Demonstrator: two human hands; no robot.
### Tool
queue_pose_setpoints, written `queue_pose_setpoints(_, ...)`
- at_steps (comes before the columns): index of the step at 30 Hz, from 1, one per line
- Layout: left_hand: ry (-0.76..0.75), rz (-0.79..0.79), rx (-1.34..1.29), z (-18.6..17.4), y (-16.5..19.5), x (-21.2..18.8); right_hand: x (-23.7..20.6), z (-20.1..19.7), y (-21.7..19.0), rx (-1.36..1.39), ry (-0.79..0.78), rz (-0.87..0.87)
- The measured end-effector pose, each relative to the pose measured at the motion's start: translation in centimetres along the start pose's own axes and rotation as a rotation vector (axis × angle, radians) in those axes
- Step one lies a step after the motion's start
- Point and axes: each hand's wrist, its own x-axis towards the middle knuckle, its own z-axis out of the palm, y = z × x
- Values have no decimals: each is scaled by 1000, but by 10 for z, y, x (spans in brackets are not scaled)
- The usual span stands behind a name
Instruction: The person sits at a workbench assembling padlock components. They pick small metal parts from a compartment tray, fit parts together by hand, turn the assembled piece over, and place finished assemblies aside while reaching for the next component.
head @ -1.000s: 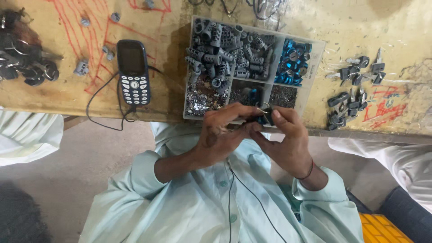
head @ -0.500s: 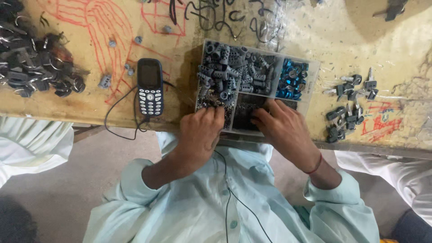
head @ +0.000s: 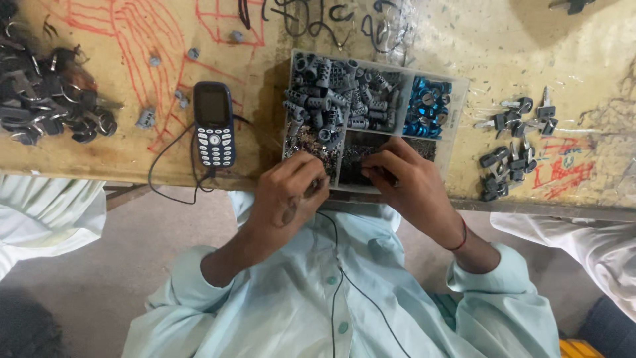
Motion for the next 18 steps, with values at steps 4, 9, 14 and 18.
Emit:
queue_pose_setpoints(4, 30, -133, -188, 5, -6, 2, -5, 3, 6, 232, 56, 111)
queue_pose_setpoints(9, 97, -1, -74, 1, -5, 2, -13, 13, 20, 424, 138, 168)
queue_pose_setpoints(14, -204, -327, -649, 2, -7, 8, -21, 16, 29, 963, 44, 506)
queue_pose_setpoints(18, -203, -498, -1176, 29, -3, 11, -27, 15, 26, 1081, -43, 440)
